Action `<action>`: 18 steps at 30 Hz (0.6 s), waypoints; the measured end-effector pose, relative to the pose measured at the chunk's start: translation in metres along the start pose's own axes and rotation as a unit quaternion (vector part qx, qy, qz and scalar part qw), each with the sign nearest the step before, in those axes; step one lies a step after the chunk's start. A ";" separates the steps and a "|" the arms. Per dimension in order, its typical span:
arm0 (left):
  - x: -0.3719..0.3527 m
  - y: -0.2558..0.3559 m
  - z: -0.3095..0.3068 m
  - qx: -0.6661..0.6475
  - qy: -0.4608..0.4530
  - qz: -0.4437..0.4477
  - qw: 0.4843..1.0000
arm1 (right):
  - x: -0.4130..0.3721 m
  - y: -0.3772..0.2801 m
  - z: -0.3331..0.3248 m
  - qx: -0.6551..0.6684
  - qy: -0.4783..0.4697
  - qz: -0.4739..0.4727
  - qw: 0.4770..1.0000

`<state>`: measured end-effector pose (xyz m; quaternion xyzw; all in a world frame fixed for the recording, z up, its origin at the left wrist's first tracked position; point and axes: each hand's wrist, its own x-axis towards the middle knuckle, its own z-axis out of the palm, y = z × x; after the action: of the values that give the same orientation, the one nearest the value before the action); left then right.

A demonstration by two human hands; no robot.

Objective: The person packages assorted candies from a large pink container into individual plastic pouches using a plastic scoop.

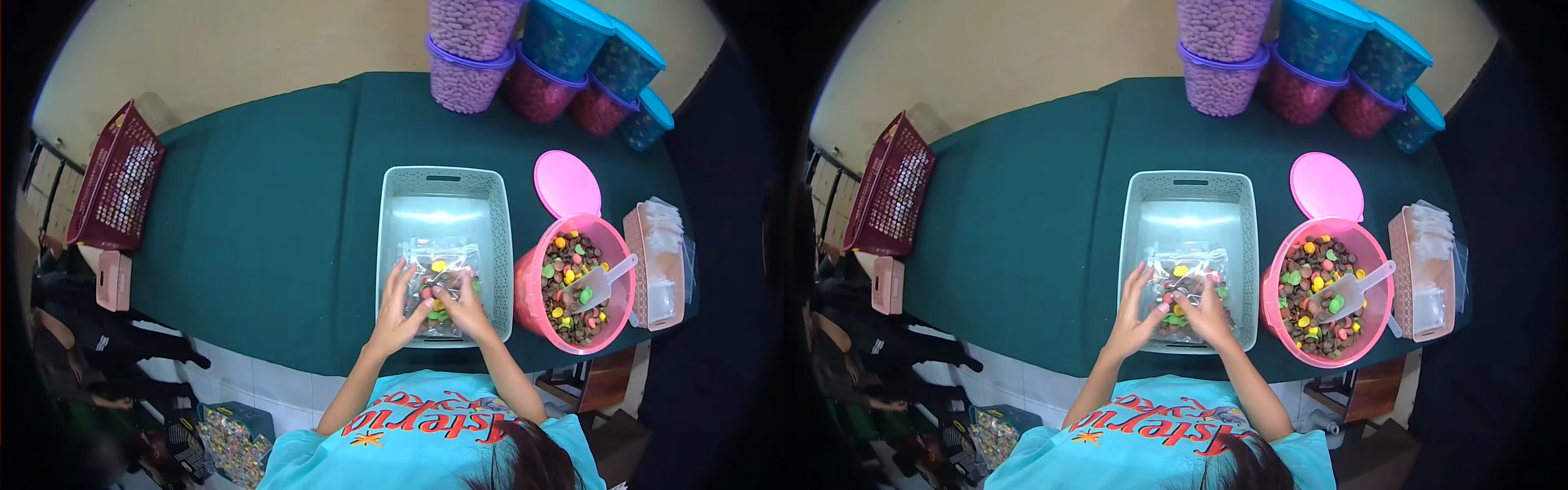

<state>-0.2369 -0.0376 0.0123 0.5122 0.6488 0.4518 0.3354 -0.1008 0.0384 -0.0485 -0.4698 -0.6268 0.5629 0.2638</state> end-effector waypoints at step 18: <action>0.007 -0.028 0.012 0.176 -0.086 -0.023 0.980 | 0.004 0.003 -0.027 -0.286 0.087 0.011 0.954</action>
<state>-0.2379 -0.0303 -0.0174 0.5851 0.6988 0.2769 0.3044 -0.0783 0.0543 -0.0464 -0.5797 -0.7309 0.3200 0.1651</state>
